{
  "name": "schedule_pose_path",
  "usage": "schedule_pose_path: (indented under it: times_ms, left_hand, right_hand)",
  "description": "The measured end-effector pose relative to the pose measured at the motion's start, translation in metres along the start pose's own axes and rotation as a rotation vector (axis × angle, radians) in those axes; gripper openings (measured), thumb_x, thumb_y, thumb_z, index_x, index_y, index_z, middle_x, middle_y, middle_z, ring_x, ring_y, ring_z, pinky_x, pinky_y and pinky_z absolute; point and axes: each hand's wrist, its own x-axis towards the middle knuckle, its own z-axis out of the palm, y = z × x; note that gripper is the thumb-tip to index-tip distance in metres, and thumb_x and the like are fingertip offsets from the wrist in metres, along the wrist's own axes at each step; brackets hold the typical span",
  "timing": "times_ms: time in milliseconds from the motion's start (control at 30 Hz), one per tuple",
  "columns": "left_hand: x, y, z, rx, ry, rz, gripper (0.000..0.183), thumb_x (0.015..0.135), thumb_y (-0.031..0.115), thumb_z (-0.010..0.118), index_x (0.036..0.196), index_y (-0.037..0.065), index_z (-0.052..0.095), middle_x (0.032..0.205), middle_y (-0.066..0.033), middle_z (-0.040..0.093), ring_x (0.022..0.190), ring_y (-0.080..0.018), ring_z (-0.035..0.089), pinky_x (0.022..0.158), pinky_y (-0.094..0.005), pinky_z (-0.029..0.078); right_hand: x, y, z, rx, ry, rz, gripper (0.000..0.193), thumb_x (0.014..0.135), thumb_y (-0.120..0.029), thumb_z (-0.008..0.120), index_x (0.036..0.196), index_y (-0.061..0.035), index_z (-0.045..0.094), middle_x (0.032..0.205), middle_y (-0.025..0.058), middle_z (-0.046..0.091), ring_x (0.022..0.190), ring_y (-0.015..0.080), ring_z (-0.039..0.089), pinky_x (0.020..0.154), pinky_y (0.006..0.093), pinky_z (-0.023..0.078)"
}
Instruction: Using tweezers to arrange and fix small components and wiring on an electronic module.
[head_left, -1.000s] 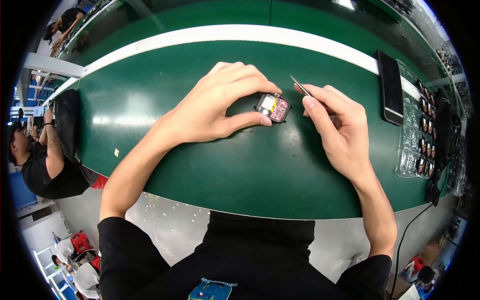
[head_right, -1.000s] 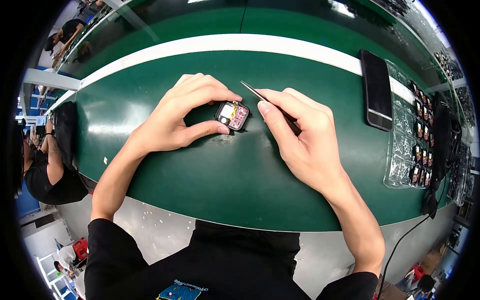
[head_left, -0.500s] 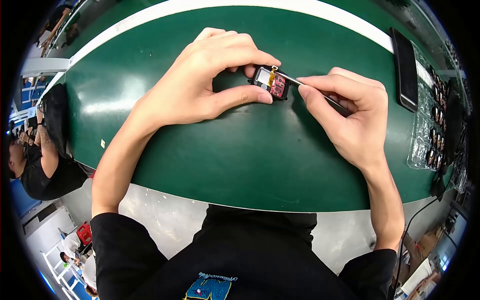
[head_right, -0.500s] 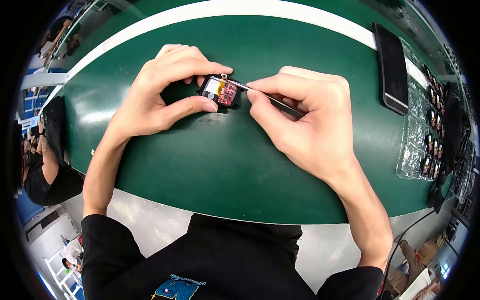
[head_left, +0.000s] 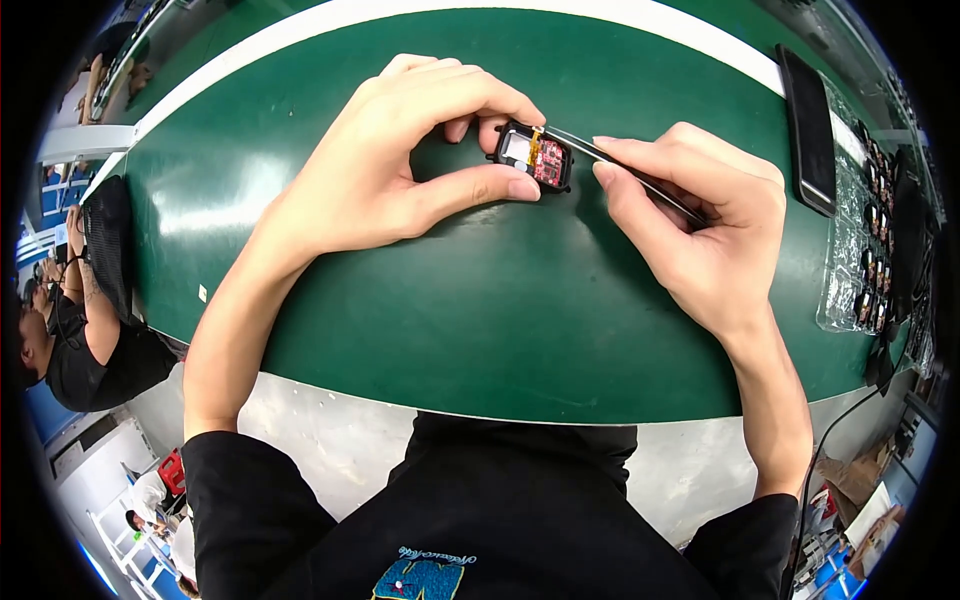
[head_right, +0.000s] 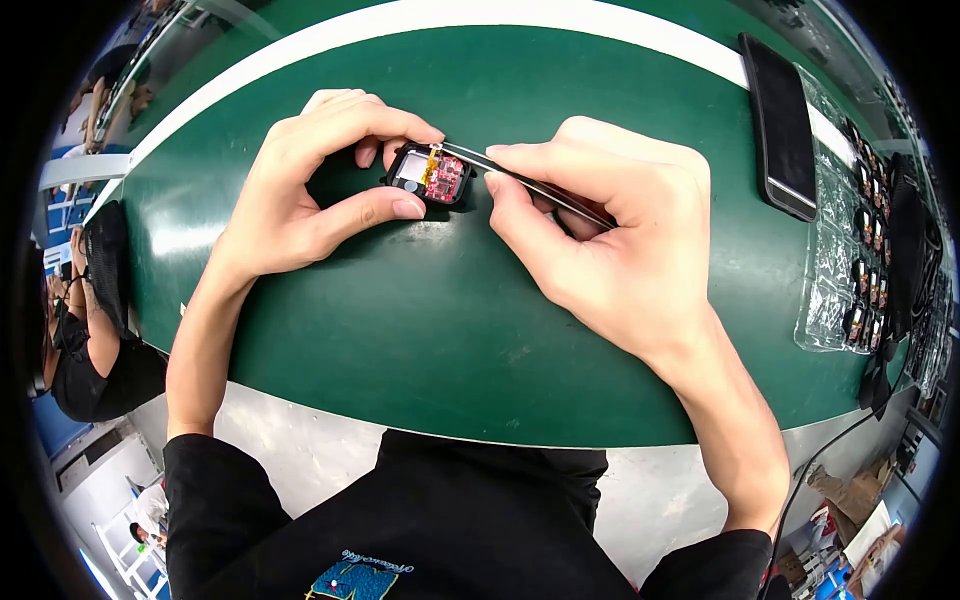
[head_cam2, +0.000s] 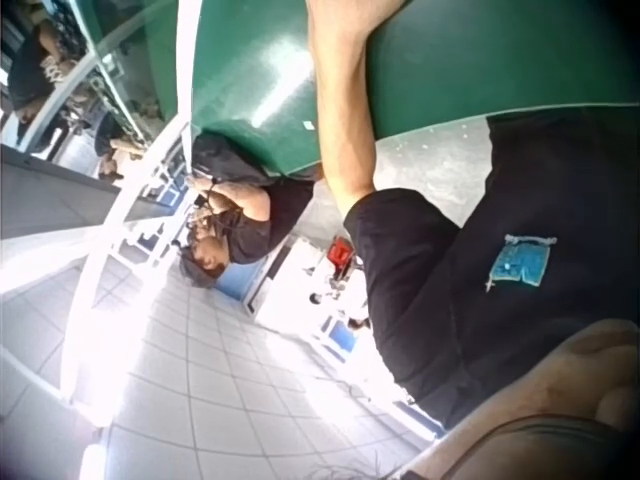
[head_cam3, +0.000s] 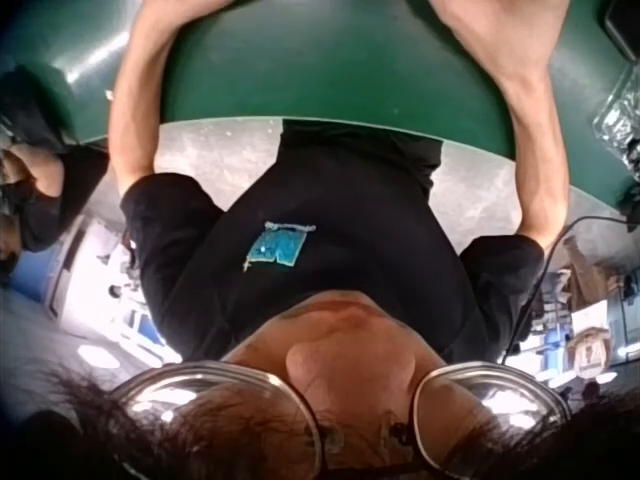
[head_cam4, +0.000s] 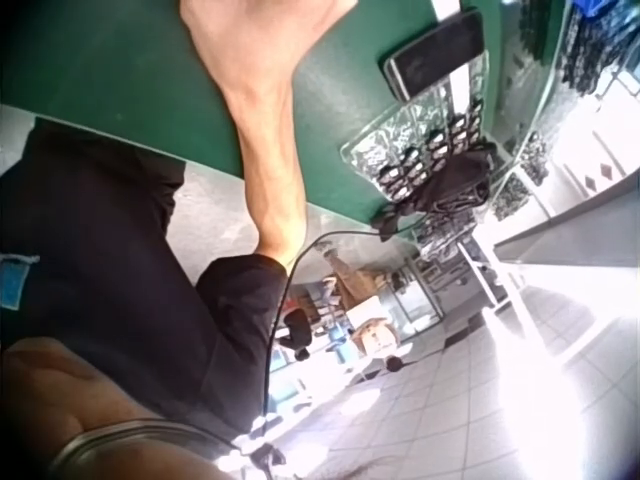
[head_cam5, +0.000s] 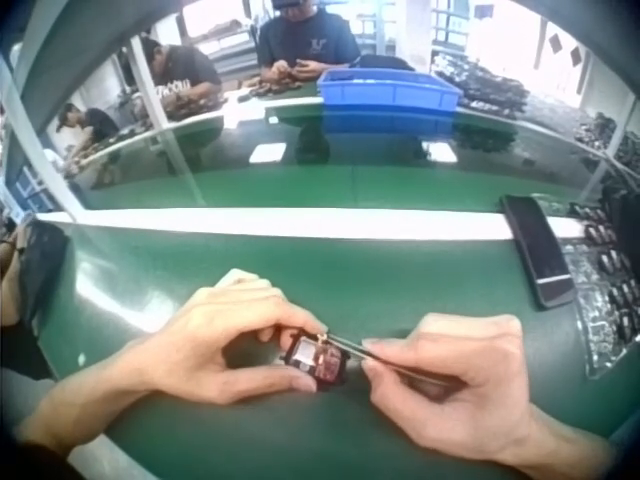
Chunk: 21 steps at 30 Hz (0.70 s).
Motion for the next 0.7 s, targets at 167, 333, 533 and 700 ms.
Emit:
schedule_pose_path:
  times_ms: [167,333,533,700]
  left_hand:
    - [0.0021,-0.0018,-0.0006,0.004,-0.012,0.007,0.045,0.081,0.012,0.094,0.124,0.006,0.081,0.093,-0.0034,0.071,0.08,-0.0194,0.056,0.093,-0.0343,0.047]
    - [0.0024,-0.0019,-0.001,0.001,-0.014,0.005,0.042,0.083,0.012,0.093,0.123,0.005,0.081,0.093,-0.0036,0.071,0.081,-0.0189,0.056,0.091,-0.0342,0.047]
    - [0.0016,-0.0047,-0.0033,-0.01,-0.035,-0.002,0.044,0.083,0.013,0.092,0.125,0.005,0.081,0.097,-0.0039,0.073,0.082,-0.0189,0.056,0.092,-0.0339,0.048]
    - [0.0014,-0.0092,-0.0092,-0.124,-0.09,0.012,0.047,0.082,0.011,0.09,0.128,0.006,0.082,0.105,-0.0051,0.076,0.085,-0.0192,0.057,0.093,-0.0343,0.048]
  right_hand:
    - [0.001,0.0068,0.0007,-0.089,0.009,-0.121,0.026,0.087,0.008,0.086,0.112,0.0005,0.088,0.07,-0.0011,0.061,0.058,0.0031,0.046,0.053,0.0246,0.03]
    - [0.0027,0.0047,0.005,-0.117,0.016,-0.139,0.026,0.088,0.008,0.086,0.112,0.0004,0.088,0.07,-0.0001,0.062,0.058,0.0041,0.047,0.053,0.0254,0.031]
    - [0.0039,0.0009,0.0014,-0.072,-0.025,-0.096,0.021,0.094,0.005,0.084,0.113,0.0007,0.088,0.072,0.0003,0.064,0.06,0.0043,0.049,0.054,0.0252,0.033]
    - [0.0031,0.0014,-0.0009,0.123,-0.07,0.066,0.016,0.099,0.002,0.082,0.113,0.001,0.088,0.076,-0.0011,0.066,0.063,0.0029,0.05,0.056,0.0241,0.033]
